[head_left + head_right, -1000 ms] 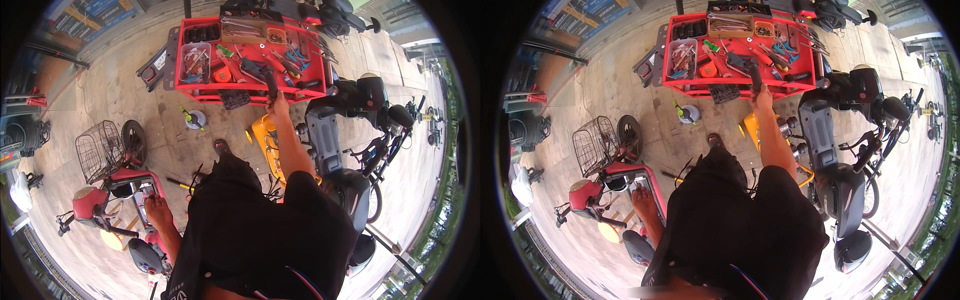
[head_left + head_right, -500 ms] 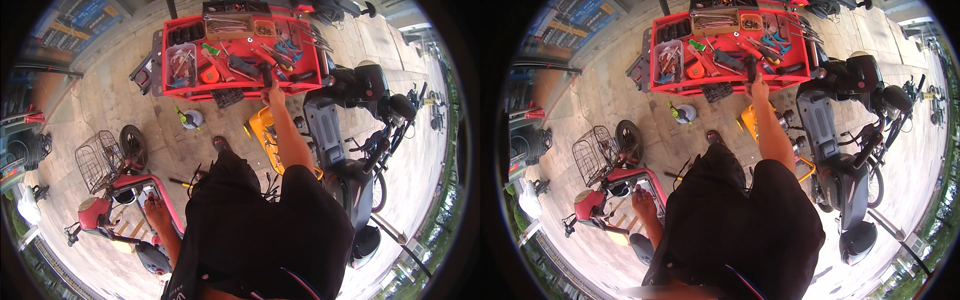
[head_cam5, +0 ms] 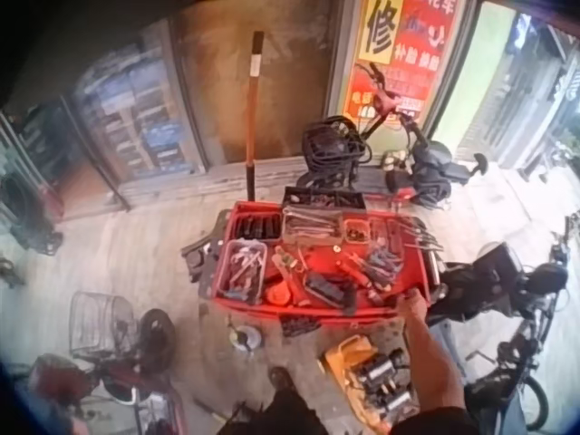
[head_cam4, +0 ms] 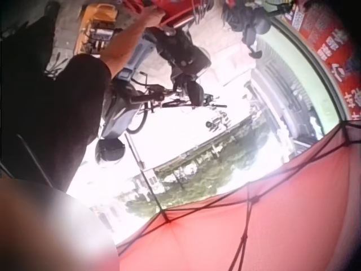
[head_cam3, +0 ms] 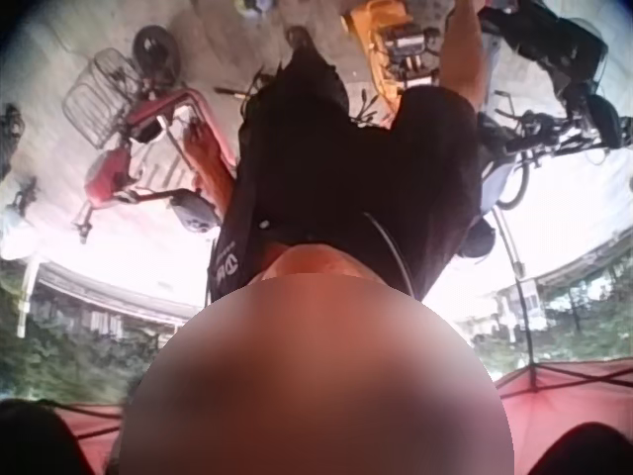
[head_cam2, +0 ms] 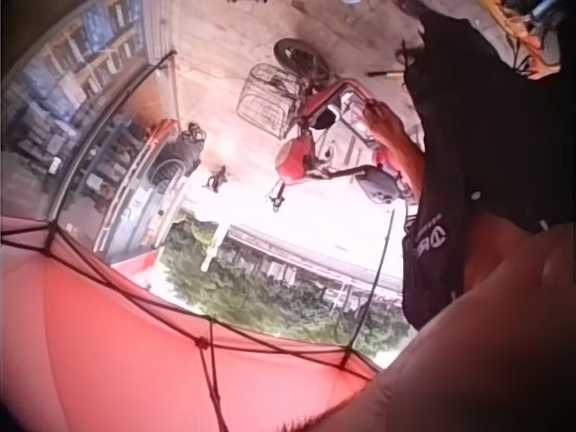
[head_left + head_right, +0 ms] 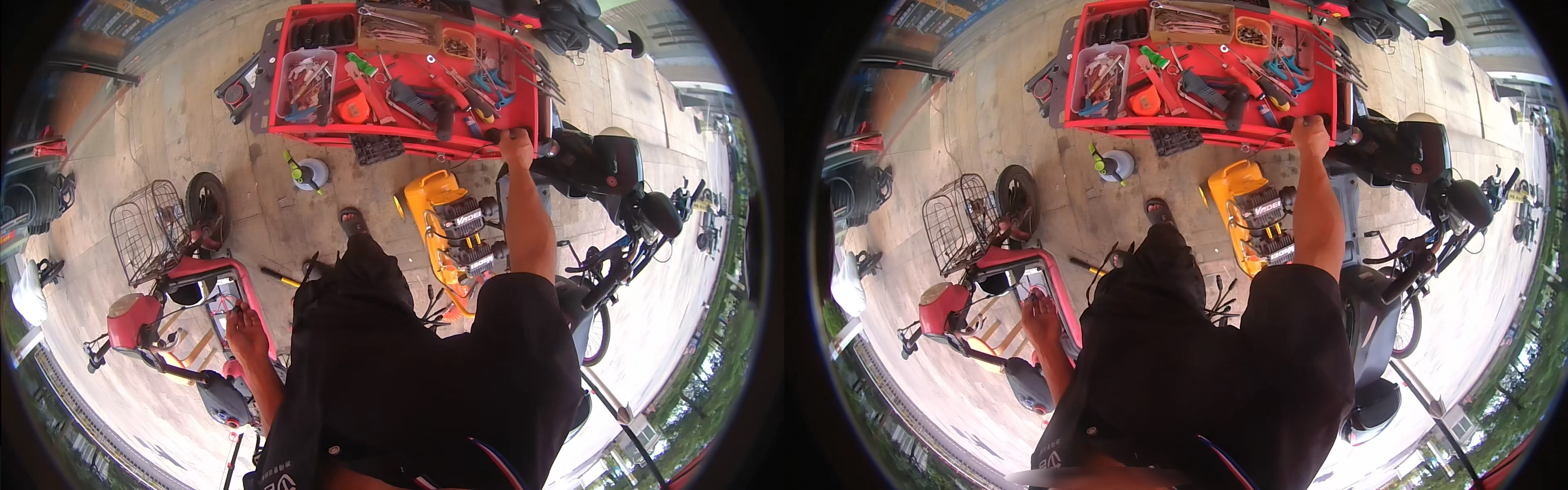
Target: The person removes the left handlebar grip from an electric scooter, uses a screwdriver to loosen a clamp, and then reattaches the grip. The person handles the handlebar, grip, and screwdriver throughout the process.
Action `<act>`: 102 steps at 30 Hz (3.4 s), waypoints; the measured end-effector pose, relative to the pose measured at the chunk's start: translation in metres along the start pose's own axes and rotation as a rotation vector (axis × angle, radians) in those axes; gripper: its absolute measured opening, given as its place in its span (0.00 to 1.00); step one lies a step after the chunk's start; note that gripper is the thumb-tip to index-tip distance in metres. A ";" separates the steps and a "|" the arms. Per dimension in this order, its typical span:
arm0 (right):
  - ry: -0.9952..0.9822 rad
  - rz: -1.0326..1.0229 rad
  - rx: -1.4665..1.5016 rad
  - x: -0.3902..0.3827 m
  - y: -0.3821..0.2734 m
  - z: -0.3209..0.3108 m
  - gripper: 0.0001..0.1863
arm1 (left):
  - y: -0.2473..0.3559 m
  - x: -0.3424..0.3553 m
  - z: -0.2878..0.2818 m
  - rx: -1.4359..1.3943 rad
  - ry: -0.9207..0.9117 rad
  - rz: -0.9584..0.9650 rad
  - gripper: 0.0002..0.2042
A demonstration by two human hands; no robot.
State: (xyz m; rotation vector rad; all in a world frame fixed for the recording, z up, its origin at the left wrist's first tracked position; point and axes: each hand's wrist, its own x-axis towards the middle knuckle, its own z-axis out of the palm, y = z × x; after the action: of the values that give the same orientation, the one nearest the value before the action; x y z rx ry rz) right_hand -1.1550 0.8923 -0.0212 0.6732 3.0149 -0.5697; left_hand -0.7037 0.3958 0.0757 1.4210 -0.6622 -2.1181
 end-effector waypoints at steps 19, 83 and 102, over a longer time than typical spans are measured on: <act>-0.345 -0.398 -0.685 0.084 0.034 0.010 0.26 | -0.007 -0.040 -0.004 -0.192 0.094 -0.011 0.13; -1.357 -0.894 0.878 -0.308 -0.236 -0.038 0.22 | -0.016 -0.048 -0.051 -0.623 -0.064 0.157 0.20; -1.354 -0.861 0.902 -0.327 -0.226 -0.036 0.22 | -0.019 -0.042 -0.042 -0.606 -0.248 0.121 0.14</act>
State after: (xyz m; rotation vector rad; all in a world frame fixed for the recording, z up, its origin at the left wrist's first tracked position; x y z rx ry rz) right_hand -0.9482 0.5805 0.1166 -0.8391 1.4860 -1.5345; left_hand -0.6533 0.4324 0.0784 0.7801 -0.1508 -2.1584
